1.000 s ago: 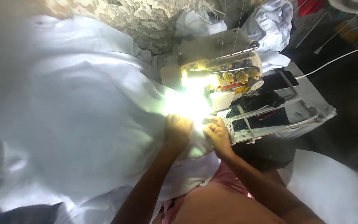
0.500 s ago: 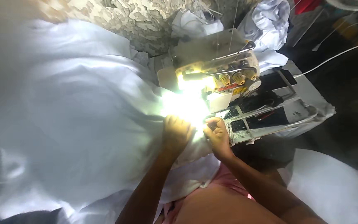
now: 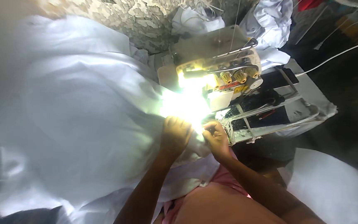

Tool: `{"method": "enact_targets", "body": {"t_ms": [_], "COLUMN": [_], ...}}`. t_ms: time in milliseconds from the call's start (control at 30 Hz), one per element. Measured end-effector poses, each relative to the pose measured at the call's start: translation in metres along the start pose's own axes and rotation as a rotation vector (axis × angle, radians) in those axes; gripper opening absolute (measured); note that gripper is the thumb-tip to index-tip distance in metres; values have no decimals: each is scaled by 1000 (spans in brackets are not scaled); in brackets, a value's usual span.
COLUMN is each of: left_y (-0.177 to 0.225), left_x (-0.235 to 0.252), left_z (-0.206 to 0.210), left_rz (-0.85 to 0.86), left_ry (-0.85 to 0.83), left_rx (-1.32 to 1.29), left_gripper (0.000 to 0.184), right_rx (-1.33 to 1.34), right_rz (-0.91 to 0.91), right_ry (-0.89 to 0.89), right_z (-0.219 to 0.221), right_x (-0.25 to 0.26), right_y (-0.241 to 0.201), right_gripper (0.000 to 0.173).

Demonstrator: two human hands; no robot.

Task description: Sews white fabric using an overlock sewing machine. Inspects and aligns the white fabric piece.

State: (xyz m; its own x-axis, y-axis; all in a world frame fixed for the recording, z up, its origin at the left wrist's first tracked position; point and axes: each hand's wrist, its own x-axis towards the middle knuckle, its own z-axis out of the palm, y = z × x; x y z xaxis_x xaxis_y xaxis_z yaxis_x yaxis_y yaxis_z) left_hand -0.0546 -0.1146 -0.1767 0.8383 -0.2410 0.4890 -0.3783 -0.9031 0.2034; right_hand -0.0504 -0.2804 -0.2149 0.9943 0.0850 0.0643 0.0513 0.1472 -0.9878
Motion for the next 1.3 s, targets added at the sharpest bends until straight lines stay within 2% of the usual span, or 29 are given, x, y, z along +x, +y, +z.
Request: {"method": "enact_targets", "body": {"t_ms": [967, 1067, 1300], "left_y": [1, 0, 1], "left_x": [-2, -2, -1], "left_z": [5, 5, 4], "left_rz": [4, 1, -3], "left_ry": [45, 39, 27], "left_rx": [46, 46, 30], "left_gripper": [34, 36, 36], "right_rx": [-20, -177, -758], "right_rz": [50, -50, -501], "right_ry": [-27, -75, -130], "right_z": [1, -7, -14], "right_x": [1, 13, 52], "right_y": [5, 0, -34], "right_gripper": [14, 16, 21]}}
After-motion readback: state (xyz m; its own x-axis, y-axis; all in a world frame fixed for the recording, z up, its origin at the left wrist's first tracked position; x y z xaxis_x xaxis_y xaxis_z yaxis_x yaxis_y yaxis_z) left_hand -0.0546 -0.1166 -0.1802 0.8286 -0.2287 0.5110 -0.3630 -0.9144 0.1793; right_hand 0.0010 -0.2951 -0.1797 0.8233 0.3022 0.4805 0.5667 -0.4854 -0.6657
